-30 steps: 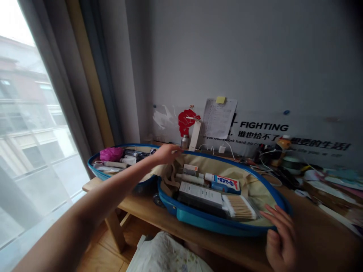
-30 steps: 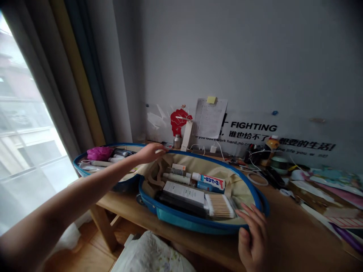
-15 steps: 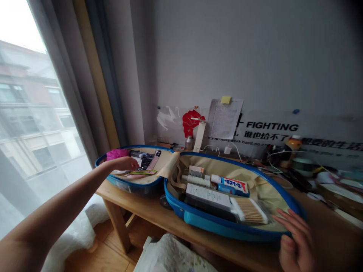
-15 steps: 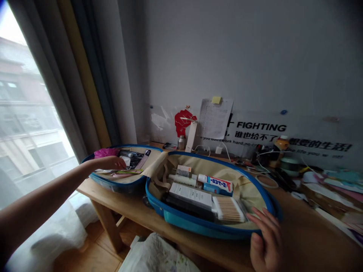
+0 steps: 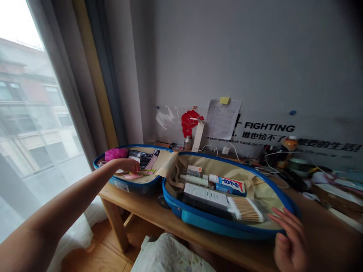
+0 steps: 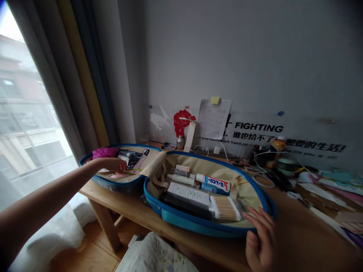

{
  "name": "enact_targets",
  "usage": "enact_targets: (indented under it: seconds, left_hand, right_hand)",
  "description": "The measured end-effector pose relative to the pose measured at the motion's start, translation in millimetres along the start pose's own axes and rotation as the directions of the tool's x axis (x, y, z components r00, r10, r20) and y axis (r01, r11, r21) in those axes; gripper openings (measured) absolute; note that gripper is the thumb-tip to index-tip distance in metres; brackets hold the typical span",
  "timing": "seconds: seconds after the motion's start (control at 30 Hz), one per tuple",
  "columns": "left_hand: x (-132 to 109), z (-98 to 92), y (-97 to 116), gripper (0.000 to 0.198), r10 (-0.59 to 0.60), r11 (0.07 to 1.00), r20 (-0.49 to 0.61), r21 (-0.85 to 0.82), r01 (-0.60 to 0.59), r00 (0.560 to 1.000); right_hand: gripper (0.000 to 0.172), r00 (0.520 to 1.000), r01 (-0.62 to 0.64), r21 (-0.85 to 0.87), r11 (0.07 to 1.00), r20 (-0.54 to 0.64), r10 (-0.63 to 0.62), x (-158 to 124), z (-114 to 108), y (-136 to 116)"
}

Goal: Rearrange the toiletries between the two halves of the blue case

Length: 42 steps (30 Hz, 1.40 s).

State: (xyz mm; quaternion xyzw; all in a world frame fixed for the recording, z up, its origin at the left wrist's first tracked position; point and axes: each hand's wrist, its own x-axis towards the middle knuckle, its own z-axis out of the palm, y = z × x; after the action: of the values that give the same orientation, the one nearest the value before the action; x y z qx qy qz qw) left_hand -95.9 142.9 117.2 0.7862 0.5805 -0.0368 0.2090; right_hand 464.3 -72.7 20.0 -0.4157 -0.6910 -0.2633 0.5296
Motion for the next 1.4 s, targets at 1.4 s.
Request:
enact_targets:
  seconds: [1.4]
  left_hand:
    - [23.5,61.6,234.8,0.034,0.552,0.824,0.011,0.140,-0.548,0.834]
  right_hand:
    - [0.034,0.999,-0.037,0.034,0.999,-0.011,0.038,-0.5,0.7,-3.9]
